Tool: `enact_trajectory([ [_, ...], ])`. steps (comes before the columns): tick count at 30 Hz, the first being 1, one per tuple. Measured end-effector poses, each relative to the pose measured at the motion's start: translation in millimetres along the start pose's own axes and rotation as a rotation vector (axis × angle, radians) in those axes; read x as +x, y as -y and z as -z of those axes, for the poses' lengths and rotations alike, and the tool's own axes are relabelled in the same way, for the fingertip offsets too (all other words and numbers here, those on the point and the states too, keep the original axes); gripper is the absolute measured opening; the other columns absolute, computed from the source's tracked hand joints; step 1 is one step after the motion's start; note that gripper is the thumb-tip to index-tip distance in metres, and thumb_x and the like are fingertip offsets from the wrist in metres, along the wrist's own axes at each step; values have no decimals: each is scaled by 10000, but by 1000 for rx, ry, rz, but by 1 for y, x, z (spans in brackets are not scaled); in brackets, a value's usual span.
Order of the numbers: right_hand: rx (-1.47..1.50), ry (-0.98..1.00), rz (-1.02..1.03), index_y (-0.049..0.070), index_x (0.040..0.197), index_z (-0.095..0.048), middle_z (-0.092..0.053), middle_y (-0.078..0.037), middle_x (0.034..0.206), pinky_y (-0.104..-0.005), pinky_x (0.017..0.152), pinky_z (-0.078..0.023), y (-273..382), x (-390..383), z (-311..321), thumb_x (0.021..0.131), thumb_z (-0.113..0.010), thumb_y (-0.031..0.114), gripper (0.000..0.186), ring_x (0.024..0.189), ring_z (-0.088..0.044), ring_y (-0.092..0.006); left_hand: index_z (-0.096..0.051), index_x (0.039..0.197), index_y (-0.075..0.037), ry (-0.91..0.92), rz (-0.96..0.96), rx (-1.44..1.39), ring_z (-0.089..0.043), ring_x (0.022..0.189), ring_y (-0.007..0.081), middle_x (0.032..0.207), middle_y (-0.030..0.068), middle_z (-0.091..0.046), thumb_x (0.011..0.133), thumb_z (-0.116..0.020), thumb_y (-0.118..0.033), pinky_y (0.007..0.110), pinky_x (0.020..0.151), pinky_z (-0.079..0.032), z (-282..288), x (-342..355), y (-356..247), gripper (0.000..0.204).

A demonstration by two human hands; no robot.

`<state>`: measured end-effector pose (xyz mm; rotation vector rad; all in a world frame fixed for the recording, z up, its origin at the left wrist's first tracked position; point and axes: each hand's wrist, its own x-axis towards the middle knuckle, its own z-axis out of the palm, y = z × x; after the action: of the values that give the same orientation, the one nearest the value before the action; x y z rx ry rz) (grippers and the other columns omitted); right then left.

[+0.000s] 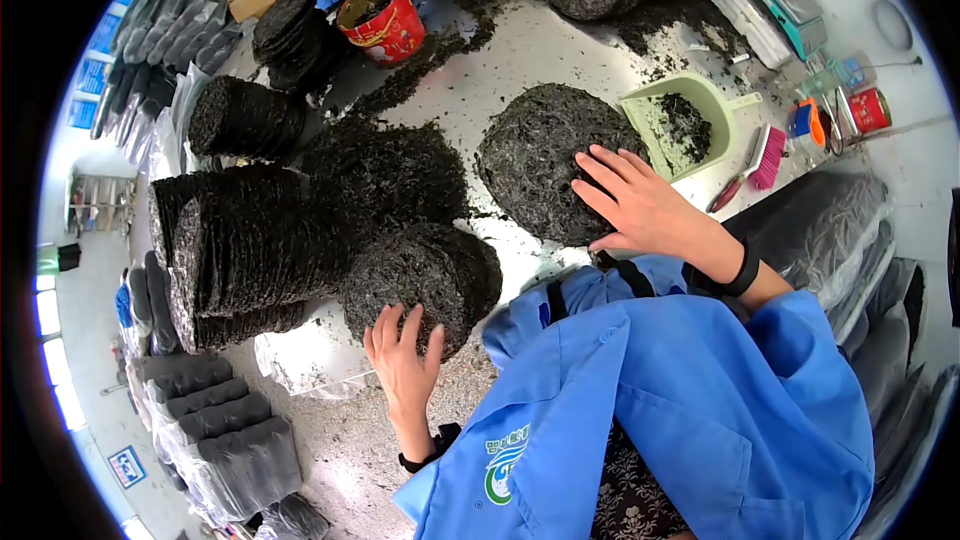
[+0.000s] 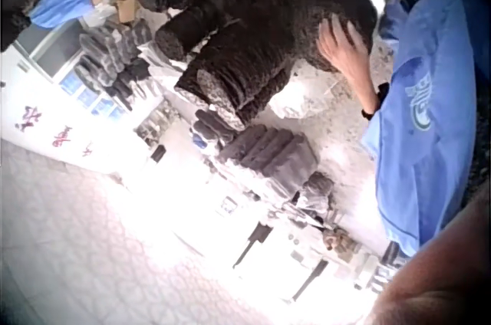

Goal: The person handles large, dark, circular compressed seaweed cakes on a metal table. They separate the cakes, inspect them, and place loose debris into a dustpan. Another person in a blue uniform is visible in the background performing similar tasks.

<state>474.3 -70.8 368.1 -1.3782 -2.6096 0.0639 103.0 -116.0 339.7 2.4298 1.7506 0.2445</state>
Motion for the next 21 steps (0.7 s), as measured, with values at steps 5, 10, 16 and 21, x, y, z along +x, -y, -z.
enact_trajectory([
  [5,-31,-29,61,6,1154,-483,-490,-199,1237,-435,956,-416,-1,-2,-2,630,-763,217,631,1180,-471,-356,-604,1123,-61,-159,-112,-179,-505,1121,309,1167,142,-559,831,-613,-183,460,974,-353,12,39,-28,317],
  [10,348,-487,-311,30,1222,-510,-556,-155,1191,-344,980,-420,-22,-15,13,705,-691,56,549,1125,-538,-289,-590,1134,-31,-231,-167,-374,-529,1101,326,1156,157,-572,824,-615,-115,426,936,-407,3,70,-58,322],
  [16,1748,-1127,-748,39,1179,-511,-593,-36,1109,-305,832,-486,-47,-23,20,940,-531,260,326,974,-590,-152,-526,1219,4,-137,-66,-932,-538,1139,293,1205,177,-565,866,-584,-79,376,963,-421,9,105,-96,367],
  [21,2041,-985,-690,44,1213,-487,-571,-63,1191,-370,920,-472,-31,-19,10,937,-528,238,339,1072,-567,-190,-391,1337,17,8,-43,-1398,-499,1187,258,1267,193,-514,901,-559,-82,355,1002,-388,-3,126,-111,477],
])
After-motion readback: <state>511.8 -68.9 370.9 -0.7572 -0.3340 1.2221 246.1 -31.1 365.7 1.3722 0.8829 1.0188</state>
